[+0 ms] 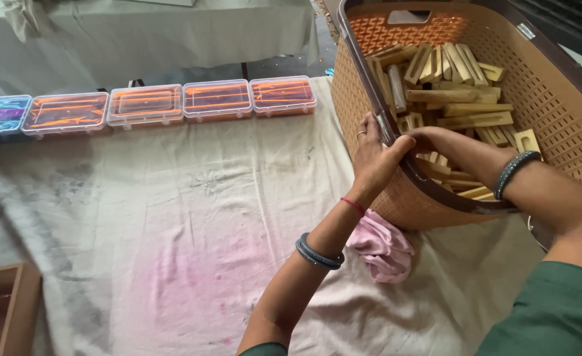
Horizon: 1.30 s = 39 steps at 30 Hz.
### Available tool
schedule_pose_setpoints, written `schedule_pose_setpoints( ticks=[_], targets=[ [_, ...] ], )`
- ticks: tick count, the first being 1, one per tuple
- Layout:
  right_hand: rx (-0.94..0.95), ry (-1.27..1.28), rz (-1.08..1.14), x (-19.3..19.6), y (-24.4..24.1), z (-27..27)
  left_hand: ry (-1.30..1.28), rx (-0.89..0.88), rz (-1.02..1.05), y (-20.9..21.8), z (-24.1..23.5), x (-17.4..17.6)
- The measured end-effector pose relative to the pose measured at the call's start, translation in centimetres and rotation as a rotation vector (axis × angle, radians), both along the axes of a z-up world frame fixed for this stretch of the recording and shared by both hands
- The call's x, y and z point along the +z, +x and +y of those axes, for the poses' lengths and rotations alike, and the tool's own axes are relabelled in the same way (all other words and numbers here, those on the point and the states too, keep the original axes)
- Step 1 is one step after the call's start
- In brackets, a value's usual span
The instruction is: The person places orange foil-wrapped items into a clear plastic container and closes the lid. They then retrieve wooden pieces from a basket and wipe them with a pink cloth.
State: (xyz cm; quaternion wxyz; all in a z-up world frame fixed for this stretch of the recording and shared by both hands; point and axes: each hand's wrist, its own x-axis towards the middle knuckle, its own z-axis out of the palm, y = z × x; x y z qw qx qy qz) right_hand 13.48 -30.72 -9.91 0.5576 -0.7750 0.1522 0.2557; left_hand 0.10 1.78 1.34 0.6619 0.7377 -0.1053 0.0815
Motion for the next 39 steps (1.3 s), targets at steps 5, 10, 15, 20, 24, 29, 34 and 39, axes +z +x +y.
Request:
schedule_pose_setpoints(
  ticks=[5, 10, 15, 20, 24, 29, 34, 39],
  targets=[
    [0.13, -0.18, 0.028, 11.6, -3.7, 10.2, -0.011, -0.005, -0.032, -0.3, 0.2, 0.1],
    [0.334, -0.882, -0.339, 27.6, -6.4, 15.4, -0.052, -0.024, -0.036, -0.1, 0.1, 0.4],
    [0.275, -0.487, -0.96, 32.5, -11.5, 12.7, 0.002, -0.055, 0.021, -0.1, 0.6, 0.6],
    [0.232, -0.326, -1.163, 34.3, -18.9, 16.2, 0.09, -0.105, 0.004, 0.4, 2.5, 0.1],
    [0.076, -0.146, -1.144, 34.6, -25.4, 23.5, -0.291, -0.349, -0.011, -4.9, 9.9, 0.3],
    [0.254, -0.029, -0.933, 21.1, -25.3, 32.1, -0.591, -0.713, 0.355, -13.6, 20.4, -0.7],
    [0.133, 0.412, -0.214, 9.6, -23.2, 40.4, -0.544, -0.505, 0.53, -17.9, 26.7, -5.9],
    [0.062, 0.511, -0.107, 5.2, -23.2, 43.3, -0.655, -0.402, 0.471, -18.4, 30.7, -10.2]
  ],
)
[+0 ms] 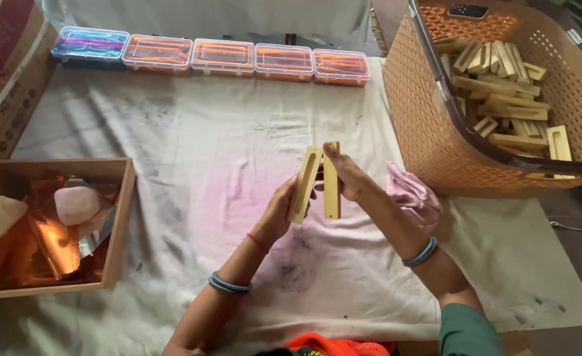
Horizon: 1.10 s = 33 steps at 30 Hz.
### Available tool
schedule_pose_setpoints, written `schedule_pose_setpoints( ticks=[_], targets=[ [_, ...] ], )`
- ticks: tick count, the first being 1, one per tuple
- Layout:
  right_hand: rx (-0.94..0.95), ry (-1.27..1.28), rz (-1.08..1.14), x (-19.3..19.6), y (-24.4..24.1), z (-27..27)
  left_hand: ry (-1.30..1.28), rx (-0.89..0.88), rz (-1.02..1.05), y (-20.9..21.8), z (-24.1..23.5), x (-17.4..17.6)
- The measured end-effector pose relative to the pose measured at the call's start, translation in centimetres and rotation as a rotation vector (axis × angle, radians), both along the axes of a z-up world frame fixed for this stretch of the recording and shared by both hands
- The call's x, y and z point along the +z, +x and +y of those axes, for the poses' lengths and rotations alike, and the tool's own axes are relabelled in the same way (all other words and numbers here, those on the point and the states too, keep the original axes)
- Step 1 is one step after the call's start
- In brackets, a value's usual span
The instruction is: The person places orange foil-wrapped items into a clear plastic container and closes the lid. They then retrieve wooden pieces from a basket and wipe them with a pink cloth.
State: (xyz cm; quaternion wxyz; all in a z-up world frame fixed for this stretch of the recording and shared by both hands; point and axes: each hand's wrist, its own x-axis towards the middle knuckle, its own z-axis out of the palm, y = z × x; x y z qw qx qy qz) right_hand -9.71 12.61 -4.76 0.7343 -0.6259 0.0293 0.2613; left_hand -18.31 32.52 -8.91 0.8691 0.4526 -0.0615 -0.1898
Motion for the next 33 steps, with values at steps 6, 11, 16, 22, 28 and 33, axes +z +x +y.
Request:
schedule_pose_setpoints(
  ticks=[6, 11, 16, 22, 28, 33],
  targets=[
    [-0.024, -0.144, 0.068, 0.9, 0.0, -0.9, -0.05, 0.002, 0.193, -0.9, 1.1, 2.4],
    [0.012, -0.183, -0.077, -0.3, -1.1, -2.4, -0.023, -0.016, 0.103, -0.5, 0.3, -0.5],
    [0.05, -0.078, -0.41, 2.8, -3.4, -3.5, -0.057, -0.105, 0.168, -1.0, -0.4, -0.8],
    [-0.157, -0.327, -0.675, 17.7, -4.3, -12.5, -0.019, -0.063, 0.104, -0.4, -0.2, -2.7],
    [-0.648, -0.983, -1.545, 26.5, 0.8, -24.7, 0.115, -0.08, 0.091, -0.4, -0.2, -1.7],
    [-0.32, -1.626, -0.888, 27.1, 1.9, -23.7, 0.332, -0.162, 0.059, 1.1, -1.9, 1.0]
  ],
)
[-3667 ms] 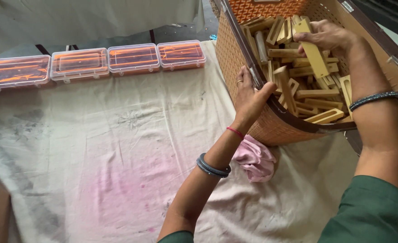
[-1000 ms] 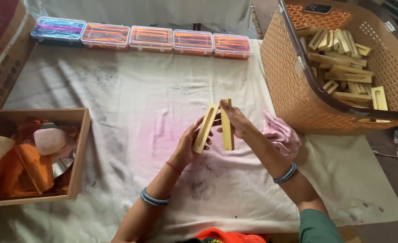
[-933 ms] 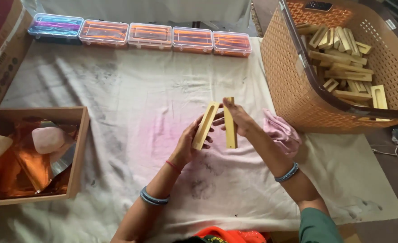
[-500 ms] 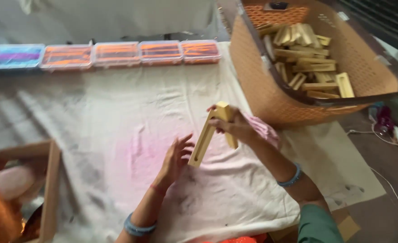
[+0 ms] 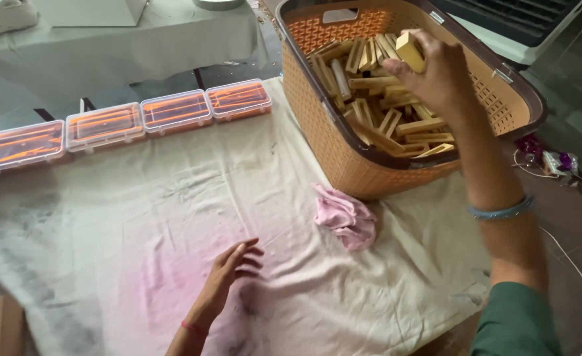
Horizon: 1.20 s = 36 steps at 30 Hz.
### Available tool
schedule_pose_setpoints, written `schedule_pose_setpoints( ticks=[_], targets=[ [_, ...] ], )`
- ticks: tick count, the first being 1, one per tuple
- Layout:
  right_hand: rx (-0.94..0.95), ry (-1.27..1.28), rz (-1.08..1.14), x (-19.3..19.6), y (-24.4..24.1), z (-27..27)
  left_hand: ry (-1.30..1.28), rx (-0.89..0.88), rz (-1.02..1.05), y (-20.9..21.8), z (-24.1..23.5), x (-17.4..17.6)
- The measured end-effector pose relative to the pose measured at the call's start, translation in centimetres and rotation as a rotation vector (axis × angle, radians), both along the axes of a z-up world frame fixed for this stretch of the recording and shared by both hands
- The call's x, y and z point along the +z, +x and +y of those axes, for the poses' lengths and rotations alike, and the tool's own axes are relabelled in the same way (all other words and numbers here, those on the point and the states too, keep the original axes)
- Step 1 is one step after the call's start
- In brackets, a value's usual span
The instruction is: The person places orange foil-wrapped items into a clear plastic container and closes the lid. They then retrieve wooden pieces from a basket and wipe them with a pink cloth.
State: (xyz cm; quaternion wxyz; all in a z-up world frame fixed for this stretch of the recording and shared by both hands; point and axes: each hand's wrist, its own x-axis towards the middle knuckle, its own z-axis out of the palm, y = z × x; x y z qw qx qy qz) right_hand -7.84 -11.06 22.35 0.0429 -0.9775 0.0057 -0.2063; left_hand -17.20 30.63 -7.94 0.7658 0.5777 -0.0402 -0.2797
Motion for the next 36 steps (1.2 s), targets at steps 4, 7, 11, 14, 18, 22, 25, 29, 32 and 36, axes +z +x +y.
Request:
schedule_pose_setpoints(
  ticks=[4, 7, 11, 14, 18, 22, 25, 29, 32, 36],
  targets=[
    [0.532, 0.38, -0.201, -4.6, 0.1, 3.6, -0.017, -0.1, -0.273, 2.1, -5.0, 5.4],
    [0.692, 0.717, -0.015, -9.5, -1.1, 11.2, -0.055, -0.182, -0.58, 2.1, -8.7, 9.0],
    [0.808, 0.958, 0.333, -13.7, -1.5, 16.8, -0.322, -0.08, -0.579, 2.6, -11.0, 4.2],
    [0.79, 0.696, 0.324, -11.0, 1.5, 12.9, -0.306, 0.117, -0.354, 3.1, -8.4, 2.8],
    [0.284, 0.184, 0.44, -5.3, 8.3, 0.7, -0.172, 0.356, -0.088, 4.0, -1.8, 0.4],
    [-0.087, -0.226, 0.502, -5.7, 12.8, -6.5, -0.286, 0.404, 0.074, 4.4, 1.9, -1.1],
    [-0.098, -0.334, 0.535, -9.2, 15.4, -9.7, -0.266, 0.446, 0.157, 4.7, 2.4, -1.1],
    [-0.113, -0.448, 0.586, -15.1, 18.0, -12.9, -0.398, 0.397, 0.119, 4.6, 3.3, -1.8],
    [-0.13, -0.527, 0.637, -22.9, 19.6, -20.8, -0.429, 0.4, 0.098, 4.3, 3.3, -2.0],
    [-0.1, -0.688, 0.618, -28.9, 23.9, -27.8, -0.367, 0.427, 0.091, 4.2, 3.1, -1.0]
  ],
)
